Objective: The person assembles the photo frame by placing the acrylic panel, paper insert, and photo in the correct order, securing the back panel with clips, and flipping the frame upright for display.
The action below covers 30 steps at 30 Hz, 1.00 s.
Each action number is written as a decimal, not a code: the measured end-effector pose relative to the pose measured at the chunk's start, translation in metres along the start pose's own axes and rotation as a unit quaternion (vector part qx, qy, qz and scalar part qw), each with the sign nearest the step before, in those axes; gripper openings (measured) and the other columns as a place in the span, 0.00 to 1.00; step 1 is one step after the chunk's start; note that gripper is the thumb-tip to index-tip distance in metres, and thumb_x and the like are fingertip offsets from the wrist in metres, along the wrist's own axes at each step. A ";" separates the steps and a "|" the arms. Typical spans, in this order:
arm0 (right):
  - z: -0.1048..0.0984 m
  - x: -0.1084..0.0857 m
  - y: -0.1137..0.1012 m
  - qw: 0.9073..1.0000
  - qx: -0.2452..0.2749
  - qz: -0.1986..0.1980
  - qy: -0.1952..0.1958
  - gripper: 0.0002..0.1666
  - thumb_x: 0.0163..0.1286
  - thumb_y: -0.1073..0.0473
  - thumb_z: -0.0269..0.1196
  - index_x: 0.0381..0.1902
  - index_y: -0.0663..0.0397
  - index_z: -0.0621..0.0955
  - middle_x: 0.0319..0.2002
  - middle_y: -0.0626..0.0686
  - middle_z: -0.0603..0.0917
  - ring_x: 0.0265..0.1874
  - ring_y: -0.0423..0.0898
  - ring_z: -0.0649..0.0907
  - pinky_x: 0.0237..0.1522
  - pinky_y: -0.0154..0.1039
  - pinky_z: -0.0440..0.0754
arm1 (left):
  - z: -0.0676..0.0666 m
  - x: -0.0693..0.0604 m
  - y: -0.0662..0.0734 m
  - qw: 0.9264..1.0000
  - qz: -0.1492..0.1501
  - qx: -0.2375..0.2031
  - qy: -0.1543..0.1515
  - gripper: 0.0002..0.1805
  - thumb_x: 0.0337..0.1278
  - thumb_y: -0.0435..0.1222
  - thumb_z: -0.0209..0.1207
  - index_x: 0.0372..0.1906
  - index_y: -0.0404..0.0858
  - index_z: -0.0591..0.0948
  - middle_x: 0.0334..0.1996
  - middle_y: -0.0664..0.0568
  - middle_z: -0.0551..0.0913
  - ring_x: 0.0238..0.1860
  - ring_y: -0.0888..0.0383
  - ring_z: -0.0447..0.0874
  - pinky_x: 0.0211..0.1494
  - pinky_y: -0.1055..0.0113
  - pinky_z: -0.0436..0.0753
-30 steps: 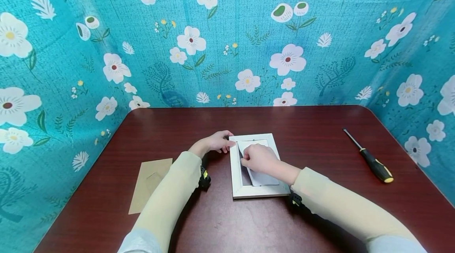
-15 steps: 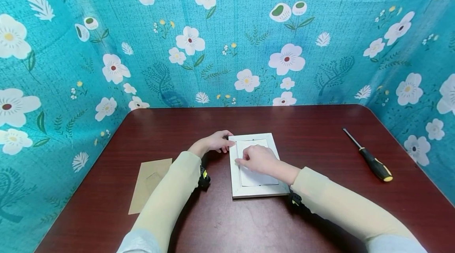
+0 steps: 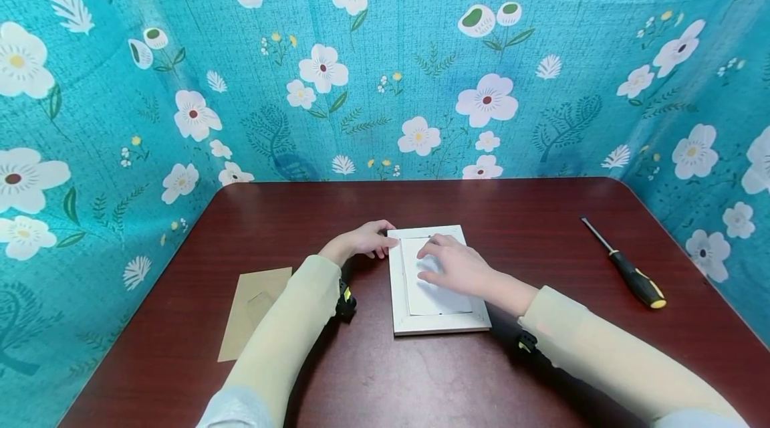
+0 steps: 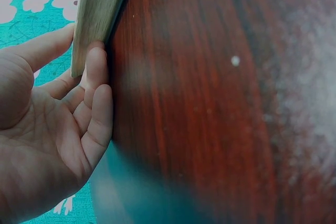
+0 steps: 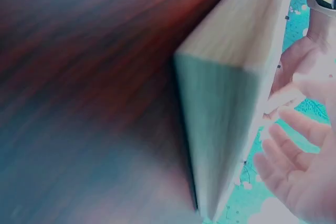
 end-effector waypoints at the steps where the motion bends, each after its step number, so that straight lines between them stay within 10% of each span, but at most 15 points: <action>1: 0.000 -0.003 0.000 1.000 -0.003 -0.007 -0.005 0.22 0.61 0.47 0.69 0.50 0.49 0.82 0.52 0.52 0.78 0.55 0.53 0.76 0.45 0.52 0.79 | 0.000 0.000 0.000 1.000 0.000 0.002 0.000 0.19 0.67 0.42 0.58 0.57 0.39 0.73 0.31 0.46 0.79 0.29 0.55 0.77 0.35 0.65 0.77; 13: 0.014 -0.033 0.004 0.994 -0.003 -0.054 -0.099 0.46 0.62 0.37 0.65 0.70 0.57 0.68 0.70 0.65 0.61 0.69 0.65 0.60 0.64 0.60 0.60 | 0.000 -0.001 0.000 1.000 -0.005 -0.009 0.001 0.19 0.67 0.41 0.58 0.57 0.38 0.73 0.31 0.46 0.79 0.30 0.54 0.77 0.35 0.65 0.76; 30: 0.026 -0.036 0.011 0.991 -0.001 -0.017 -0.135 0.48 0.63 0.34 0.63 0.72 0.54 0.66 0.73 0.63 0.56 0.72 0.63 0.54 0.65 0.64 0.54 | 0.000 -0.002 0.001 1.000 -0.002 -0.007 0.000 0.19 0.67 0.42 0.58 0.57 0.38 0.73 0.32 0.45 0.79 0.31 0.54 0.77 0.36 0.64 0.77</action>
Point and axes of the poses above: each hand's wrist, its own x-axis towards the middle knuckle, its own z-axis out of the palm, y = z × x, the point moved 9 cm from there along x, towards the middle knuckle
